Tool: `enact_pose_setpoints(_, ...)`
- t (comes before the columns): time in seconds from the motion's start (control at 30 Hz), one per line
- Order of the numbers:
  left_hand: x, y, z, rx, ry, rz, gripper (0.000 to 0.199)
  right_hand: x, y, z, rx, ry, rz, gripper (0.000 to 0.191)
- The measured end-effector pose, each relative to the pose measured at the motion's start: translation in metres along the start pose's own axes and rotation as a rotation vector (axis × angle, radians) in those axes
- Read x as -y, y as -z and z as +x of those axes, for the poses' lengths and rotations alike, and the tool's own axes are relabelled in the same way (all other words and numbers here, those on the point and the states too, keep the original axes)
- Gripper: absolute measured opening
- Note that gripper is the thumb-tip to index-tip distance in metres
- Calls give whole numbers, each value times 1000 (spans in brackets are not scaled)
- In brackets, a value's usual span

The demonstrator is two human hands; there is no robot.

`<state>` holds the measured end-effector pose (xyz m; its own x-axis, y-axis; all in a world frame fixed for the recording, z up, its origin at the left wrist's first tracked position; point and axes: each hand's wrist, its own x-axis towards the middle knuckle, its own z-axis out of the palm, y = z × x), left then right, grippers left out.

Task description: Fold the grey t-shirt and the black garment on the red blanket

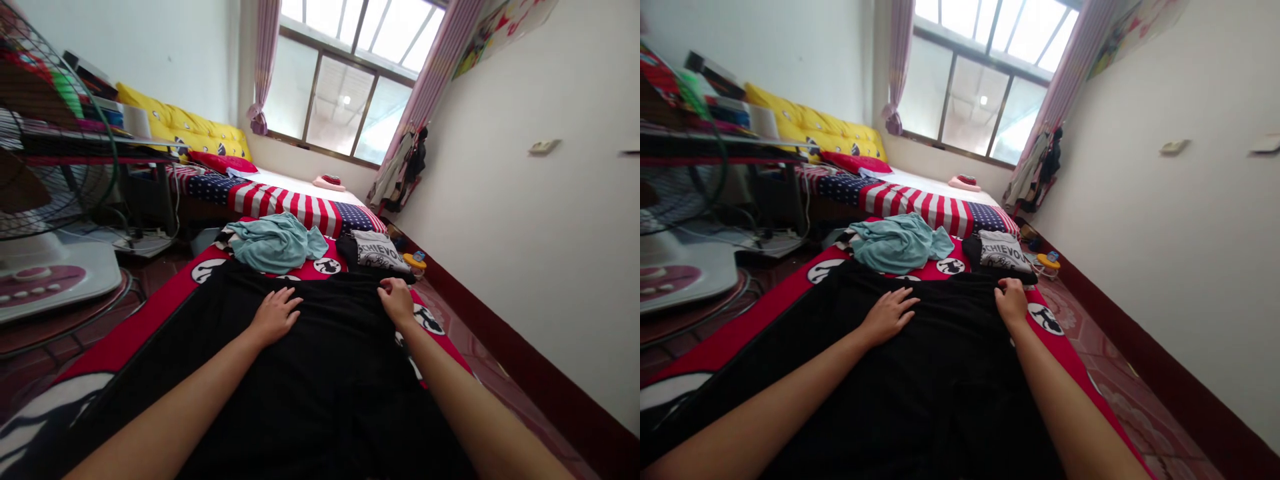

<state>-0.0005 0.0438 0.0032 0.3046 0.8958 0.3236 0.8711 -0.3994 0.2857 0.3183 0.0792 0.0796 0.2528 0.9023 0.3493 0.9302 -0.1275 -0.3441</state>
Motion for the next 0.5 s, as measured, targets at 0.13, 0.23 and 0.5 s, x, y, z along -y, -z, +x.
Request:
enact_pose_setpoints(0.13, 0, 1, 0, -16, -6, -14, 39, 22, -15, 30, 68, -15, -10, 51)
enact_pose_setpoints(0.23, 0, 1, -1, -28, -11, -27, 39, 28, -16, 28, 154, 27, 1, 54)
enact_pose_setpoints(0.5, -1, 3, -1, -6, 6, -43, 39, 40, 3, -94, 369, 533, 190, 40)
